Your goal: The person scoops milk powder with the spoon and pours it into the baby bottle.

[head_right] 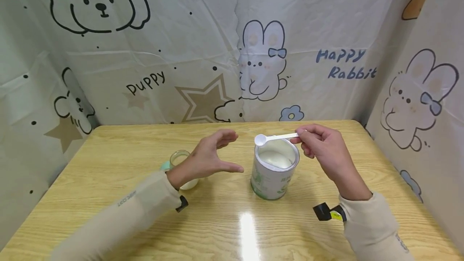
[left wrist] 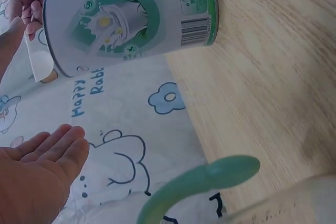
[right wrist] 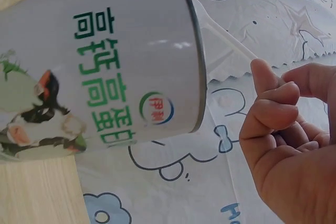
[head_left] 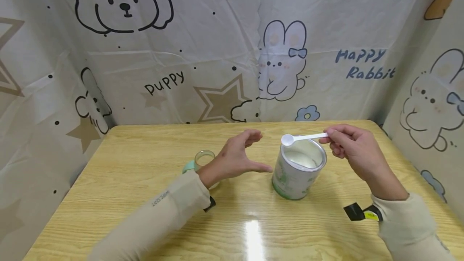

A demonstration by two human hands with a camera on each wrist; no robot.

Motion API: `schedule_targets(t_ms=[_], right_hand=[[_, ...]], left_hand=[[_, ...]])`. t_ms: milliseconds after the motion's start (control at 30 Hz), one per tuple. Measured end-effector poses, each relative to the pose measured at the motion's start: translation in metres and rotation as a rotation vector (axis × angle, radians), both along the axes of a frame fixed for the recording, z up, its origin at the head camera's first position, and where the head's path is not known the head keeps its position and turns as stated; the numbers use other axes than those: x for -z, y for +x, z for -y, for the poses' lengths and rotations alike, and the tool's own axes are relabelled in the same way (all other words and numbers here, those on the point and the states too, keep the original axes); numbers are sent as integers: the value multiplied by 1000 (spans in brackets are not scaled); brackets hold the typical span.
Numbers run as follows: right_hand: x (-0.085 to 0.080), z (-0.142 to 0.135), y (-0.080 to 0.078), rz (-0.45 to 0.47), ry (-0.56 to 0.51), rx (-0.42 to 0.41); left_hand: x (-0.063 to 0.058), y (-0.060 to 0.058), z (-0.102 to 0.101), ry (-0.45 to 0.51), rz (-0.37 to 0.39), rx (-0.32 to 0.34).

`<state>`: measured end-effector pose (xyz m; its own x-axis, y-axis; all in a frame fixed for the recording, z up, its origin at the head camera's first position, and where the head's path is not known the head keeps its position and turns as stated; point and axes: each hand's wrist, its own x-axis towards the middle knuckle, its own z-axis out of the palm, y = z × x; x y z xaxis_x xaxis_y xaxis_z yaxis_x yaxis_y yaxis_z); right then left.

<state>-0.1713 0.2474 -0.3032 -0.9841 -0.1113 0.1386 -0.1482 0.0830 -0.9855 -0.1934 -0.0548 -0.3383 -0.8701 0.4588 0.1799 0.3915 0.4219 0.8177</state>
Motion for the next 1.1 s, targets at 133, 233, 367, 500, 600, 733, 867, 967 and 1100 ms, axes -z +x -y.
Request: schedule_targets(t_ms=[133,233,367,500,600,733,867,967,1100], right_hand=[[3,-3,1,-4,-35,-7],[4,-5,2,-8,-59,-11],[5,-7,3,-17,-72,-10],[5,-11,3,-26,-71,-2],[5,-13,2,-21,-24,20],[5,-13,1,-18,170,94],[5,-11,1,-35,336,140],[7,-9,0,-57,388,147],[8,-7,-1,-75,467,159]], left_hand=[[1,1,-6,7,7,11],[1,1,-11,5,0,19],[1,1,-17,0,-15,32],[3,0,-24,-14,-5,47],[4,-1,-29,-28,-4,56],[6,-2,-38,-32,-12,72],[9,-3,-47,-22,-36,99],[11,-3,-51,5,-55,125],[14,-3,-54,29,-66,142]])
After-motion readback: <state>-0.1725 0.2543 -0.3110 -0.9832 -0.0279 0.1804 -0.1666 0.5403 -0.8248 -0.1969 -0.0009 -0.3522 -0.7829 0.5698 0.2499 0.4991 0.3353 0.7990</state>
